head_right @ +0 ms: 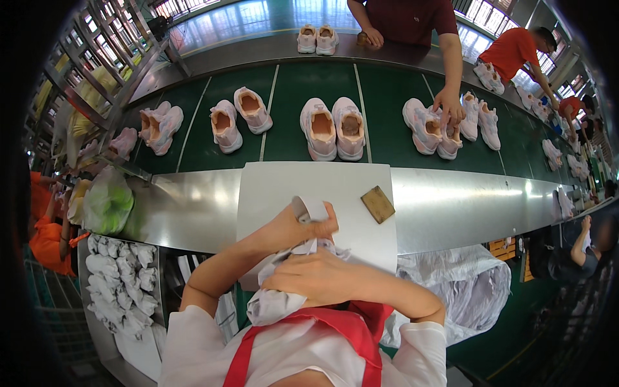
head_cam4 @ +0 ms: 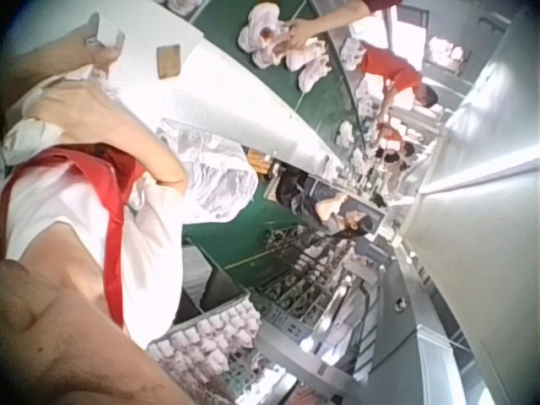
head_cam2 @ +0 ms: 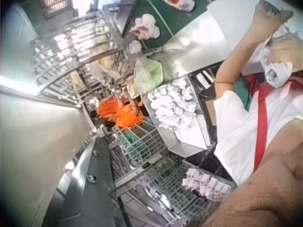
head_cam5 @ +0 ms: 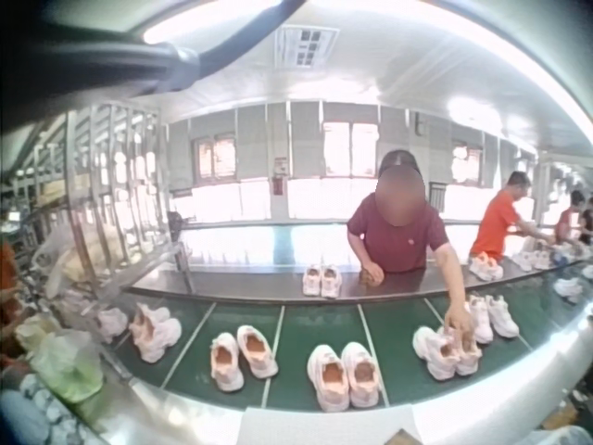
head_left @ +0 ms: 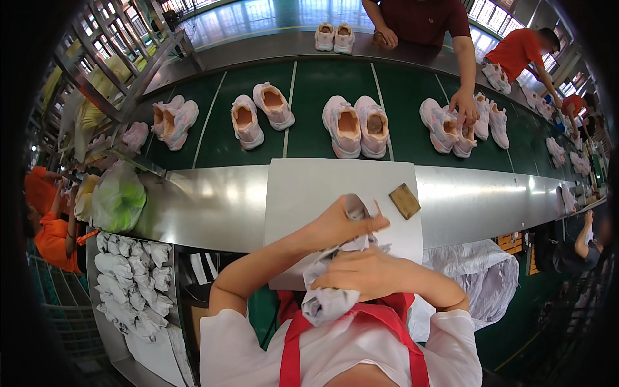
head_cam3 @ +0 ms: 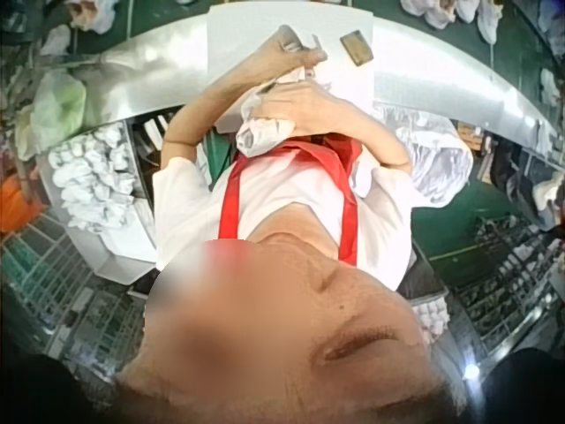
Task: The person takes white tissue paper from a large sack, crumples it into a ball, and stuffs it into the toe box of pink sneakers moving along a conveyor belt. The person repeats this process for multiple pairs of shoes.
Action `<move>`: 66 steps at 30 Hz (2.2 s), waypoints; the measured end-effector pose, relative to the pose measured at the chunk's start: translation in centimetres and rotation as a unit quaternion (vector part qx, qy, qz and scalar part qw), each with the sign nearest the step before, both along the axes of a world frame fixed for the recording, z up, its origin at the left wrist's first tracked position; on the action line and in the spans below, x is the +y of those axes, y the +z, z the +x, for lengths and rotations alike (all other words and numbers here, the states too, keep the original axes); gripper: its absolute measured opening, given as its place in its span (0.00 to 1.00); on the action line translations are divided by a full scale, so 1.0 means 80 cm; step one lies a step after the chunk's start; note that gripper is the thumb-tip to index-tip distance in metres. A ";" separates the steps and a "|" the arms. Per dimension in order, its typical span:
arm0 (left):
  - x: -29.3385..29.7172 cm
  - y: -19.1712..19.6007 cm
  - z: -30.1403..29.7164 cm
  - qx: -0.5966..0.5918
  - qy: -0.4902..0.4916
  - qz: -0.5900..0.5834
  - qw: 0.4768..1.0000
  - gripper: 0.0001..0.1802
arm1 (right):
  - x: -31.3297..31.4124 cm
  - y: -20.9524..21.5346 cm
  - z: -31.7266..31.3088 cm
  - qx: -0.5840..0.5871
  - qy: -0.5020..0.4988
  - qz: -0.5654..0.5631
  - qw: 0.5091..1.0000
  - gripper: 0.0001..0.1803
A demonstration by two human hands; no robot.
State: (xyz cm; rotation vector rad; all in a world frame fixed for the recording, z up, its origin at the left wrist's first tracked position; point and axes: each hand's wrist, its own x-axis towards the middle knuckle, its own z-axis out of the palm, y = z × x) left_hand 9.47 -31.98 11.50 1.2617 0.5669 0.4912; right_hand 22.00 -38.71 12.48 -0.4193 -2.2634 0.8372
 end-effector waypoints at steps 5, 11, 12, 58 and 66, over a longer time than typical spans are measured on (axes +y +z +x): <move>0.016 -0.041 -0.007 -0.108 0.076 -0.004 0.991 0.30 | 0.007 0.017 0.001 0.081 -0.363 0.023 0.928 0.19; 0.022 -0.008 -0.032 -0.070 0.101 0.118 0.985 0.38 | 0.039 0.003 0.017 0.058 -0.357 -0.218 0.907 0.24; 0.020 0.000 -0.032 0.002 0.098 0.175 0.980 0.36 | 0.042 0.003 0.016 0.039 -0.384 -0.183 0.904 0.27; 0.353 -0.161 0.033 0.281 0.127 0.411 0.858 0.19 | 0.342 -0.082 0.050 -0.501 -0.311 -0.170 0.790 0.29; 0.339 -0.161 0.046 0.256 0.167 0.451 0.838 0.15 | 0.371 -0.173 0.058 -0.520 -0.336 0.146 0.771 0.07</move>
